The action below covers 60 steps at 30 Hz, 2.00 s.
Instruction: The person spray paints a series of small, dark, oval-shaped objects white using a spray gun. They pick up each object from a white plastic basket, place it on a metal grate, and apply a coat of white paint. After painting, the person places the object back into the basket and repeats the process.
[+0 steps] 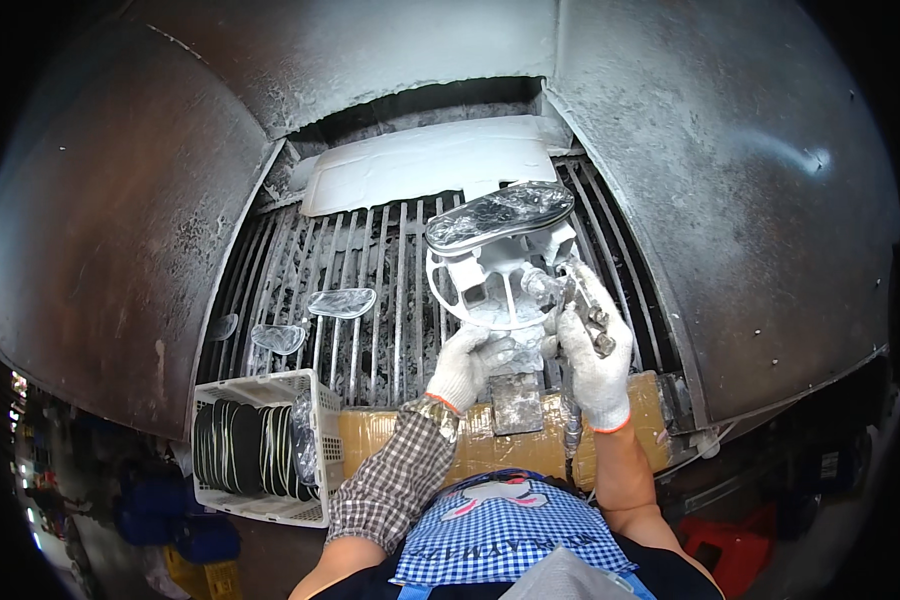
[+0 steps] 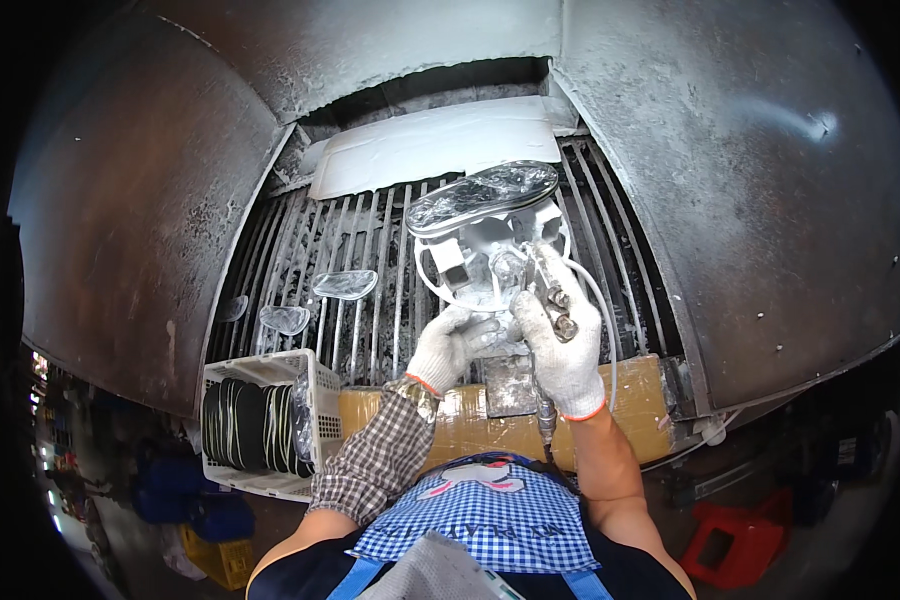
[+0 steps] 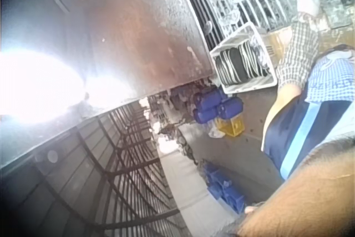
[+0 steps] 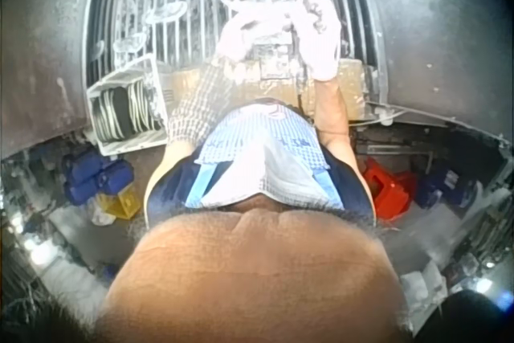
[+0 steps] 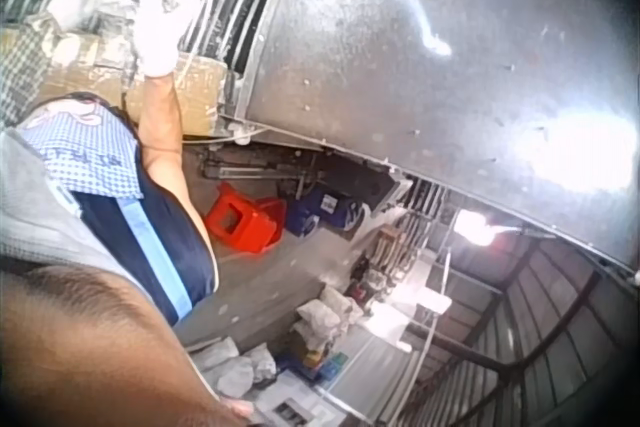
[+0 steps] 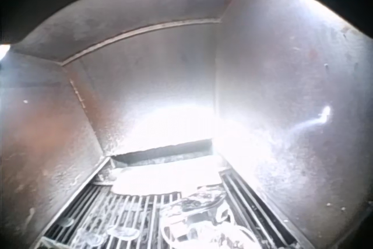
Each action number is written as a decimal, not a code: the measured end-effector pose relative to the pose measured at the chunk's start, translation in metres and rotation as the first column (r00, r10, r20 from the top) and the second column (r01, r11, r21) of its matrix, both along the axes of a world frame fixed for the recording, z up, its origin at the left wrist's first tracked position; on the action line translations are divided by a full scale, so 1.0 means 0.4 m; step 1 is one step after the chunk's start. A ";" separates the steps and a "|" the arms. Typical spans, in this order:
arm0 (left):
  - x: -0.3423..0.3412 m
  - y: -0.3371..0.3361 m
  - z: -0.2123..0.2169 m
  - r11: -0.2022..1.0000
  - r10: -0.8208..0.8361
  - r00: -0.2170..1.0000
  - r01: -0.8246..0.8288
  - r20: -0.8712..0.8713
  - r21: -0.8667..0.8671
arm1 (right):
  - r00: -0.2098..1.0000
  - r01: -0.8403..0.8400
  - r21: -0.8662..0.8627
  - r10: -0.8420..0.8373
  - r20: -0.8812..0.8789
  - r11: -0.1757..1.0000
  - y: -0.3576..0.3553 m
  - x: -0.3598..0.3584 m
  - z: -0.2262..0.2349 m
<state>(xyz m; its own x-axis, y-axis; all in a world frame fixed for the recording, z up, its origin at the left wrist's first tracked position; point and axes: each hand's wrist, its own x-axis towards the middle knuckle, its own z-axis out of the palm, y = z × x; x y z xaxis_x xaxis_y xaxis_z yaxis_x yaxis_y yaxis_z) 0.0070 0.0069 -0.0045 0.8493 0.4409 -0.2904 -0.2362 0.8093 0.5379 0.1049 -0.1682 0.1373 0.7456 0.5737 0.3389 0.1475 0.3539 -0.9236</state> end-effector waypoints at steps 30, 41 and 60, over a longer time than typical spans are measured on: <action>-0.058 0.060 0.026 0.991 0.119 0.993 -0.119 0.005 0.062 | 0.979 0.201 0.021 -0.200 -0.038 0.979 -0.103 0.087 0.063; -0.078 0.142 0.028 0.974 0.202 0.979 -0.204 0.024 0.104 | 0.985 0.174 -0.092 -0.174 0.017 0.980 -0.125 0.064 0.075; -0.012 -0.007 -0.001 0.996 0.085 0.996 -0.085 0.013 -0.002 | 0.991 0.105 -0.054 -0.109 -0.081 0.993 -0.179 0.030 0.089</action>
<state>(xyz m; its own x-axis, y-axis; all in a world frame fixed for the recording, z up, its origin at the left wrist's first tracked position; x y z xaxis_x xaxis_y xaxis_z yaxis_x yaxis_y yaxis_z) 0.0020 0.0041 -0.0048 0.8127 0.5111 -0.2798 -0.3111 0.7866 0.5333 0.1170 -0.2399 0.1728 0.8281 0.5037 0.2462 0.1039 0.2937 -0.9502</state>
